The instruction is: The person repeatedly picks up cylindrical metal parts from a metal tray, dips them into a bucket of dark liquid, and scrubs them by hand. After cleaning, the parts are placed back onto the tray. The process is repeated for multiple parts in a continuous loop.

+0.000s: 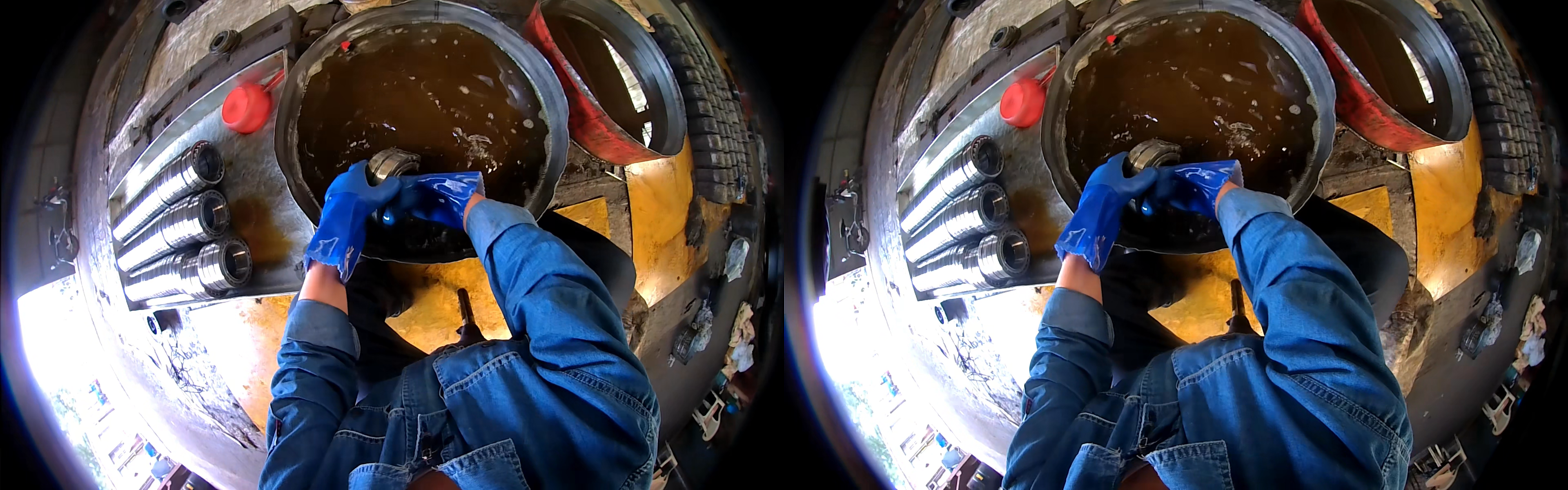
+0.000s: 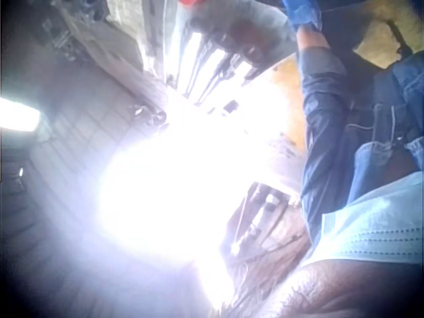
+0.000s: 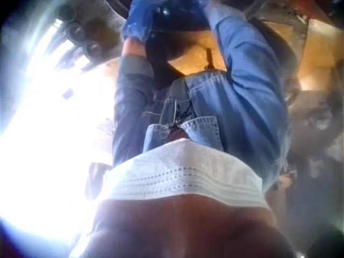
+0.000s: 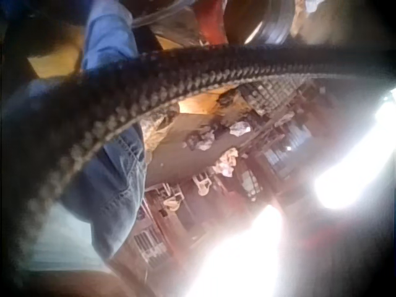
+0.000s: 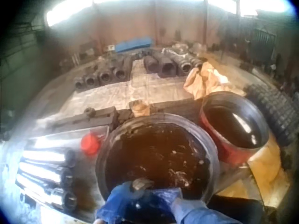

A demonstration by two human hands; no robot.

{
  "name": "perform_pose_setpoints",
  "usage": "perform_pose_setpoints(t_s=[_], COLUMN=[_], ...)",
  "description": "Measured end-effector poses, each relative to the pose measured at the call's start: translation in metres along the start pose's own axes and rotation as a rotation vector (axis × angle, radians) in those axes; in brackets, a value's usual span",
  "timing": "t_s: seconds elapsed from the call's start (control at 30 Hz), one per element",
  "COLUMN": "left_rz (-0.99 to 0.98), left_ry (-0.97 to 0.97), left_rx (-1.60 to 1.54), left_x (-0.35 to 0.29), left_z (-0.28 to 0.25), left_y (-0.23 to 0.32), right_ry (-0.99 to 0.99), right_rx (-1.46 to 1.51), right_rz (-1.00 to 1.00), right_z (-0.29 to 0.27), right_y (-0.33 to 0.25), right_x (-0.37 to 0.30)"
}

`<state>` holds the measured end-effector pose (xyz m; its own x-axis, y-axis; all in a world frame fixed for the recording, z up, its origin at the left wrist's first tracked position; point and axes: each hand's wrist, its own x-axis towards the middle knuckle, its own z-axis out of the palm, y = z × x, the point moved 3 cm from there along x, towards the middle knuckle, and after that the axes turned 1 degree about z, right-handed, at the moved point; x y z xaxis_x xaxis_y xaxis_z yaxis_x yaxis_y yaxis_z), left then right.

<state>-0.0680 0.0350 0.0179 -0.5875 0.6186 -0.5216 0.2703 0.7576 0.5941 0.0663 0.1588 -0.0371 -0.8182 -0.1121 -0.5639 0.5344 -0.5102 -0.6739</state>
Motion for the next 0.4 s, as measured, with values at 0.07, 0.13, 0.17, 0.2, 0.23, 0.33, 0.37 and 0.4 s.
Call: perform_pose_setpoints(t_s=[0.07,0.13,0.17,0.2,0.23,0.33,0.37,0.4], left_rz=[0.019,-0.003,-0.013,-0.023,-0.023,-0.014,-0.018,-0.028], left_ry=[0.017,-0.004,-0.015,0.009,0.025,0.019,0.011,0.002], left_rx=[-0.04,-0.04,-0.044,-0.009,0.028,0.039,0.028,0.02], left_x=[-0.002,-0.002,-0.002,-0.003,-0.005,0.004,0.005,0.004], left_z=[-0.005,-0.004,-0.005,-0.005,-0.005,-0.001,0.001,0.002], left_y=[-0.005,-0.012,-0.013,-0.014,-0.001,0.002,-0.003,-0.009], right_ry=[0.082,0.1,0.082,0.063,0.014,-0.02,0.035,0.03], right_rx=[0.222,0.259,0.187,0.114,-0.02,-0.199,-0.096,-0.096], right_rz=[0.119,0.186,0.192,0.198,0.15,-0.069,-0.187,-0.184], right_z=[-0.001,0.006,0.011,0.015,0.009,0.001,0.015,0.017], right_y=[0.005,0.002,-0.005,-0.007,0.001,0.012,0.01,0.01], right_x=[-0.002,-0.006,-0.011,-0.012,-0.007,0.01,0.011,0.01])
